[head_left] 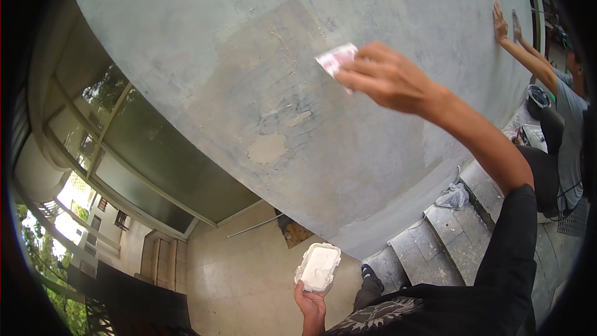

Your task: The person patches holes and cracks on an exterior wall by applying wall filler from a plastic container to the wall using a putty knife.

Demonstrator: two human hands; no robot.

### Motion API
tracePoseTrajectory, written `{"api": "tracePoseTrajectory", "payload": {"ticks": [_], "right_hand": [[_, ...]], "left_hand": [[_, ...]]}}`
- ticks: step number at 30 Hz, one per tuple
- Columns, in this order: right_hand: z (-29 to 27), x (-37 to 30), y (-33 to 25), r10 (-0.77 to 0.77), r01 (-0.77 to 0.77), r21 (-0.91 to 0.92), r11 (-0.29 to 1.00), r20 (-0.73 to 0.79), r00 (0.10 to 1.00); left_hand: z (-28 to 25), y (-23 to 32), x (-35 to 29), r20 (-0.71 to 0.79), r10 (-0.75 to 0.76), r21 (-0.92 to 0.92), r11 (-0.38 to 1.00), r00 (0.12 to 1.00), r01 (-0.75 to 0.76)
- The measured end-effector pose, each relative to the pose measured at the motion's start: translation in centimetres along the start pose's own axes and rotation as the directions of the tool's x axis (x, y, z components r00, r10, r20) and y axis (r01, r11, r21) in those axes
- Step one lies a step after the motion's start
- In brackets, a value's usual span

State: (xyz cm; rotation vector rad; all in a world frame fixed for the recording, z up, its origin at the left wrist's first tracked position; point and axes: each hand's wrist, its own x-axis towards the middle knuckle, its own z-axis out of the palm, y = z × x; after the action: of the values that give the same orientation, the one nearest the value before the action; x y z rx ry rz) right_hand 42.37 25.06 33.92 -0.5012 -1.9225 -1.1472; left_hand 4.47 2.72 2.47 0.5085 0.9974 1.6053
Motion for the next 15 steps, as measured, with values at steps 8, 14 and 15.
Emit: {"api": "tracePoseTrajectory", "payload": {"ticks": [8,14,15], "right_hand": [[3.7,0.0,4.4,-0.002,-0.005,-0.21,0.978,-0.034,0.999],[3.4,-10.4,-4.6,0.039,-0.044,0.031,0.999,0.134,0.99],[2.7,-10.5,-5.0,0.051,-0.063,0.066,0.996,0.167,0.985]], "left_hand": [[-0.2,-0.9,0.0,0.024,-0.022,-0.009,1.0,0.999,0.022],[-1.6,-0.6,0.2,-0.03,0.004,0.006,1.0,1.0,-0.004],[-1.5,-0.3,0.3,-0.032,0.0,0.003,1.0,0.999,0.0]]}}
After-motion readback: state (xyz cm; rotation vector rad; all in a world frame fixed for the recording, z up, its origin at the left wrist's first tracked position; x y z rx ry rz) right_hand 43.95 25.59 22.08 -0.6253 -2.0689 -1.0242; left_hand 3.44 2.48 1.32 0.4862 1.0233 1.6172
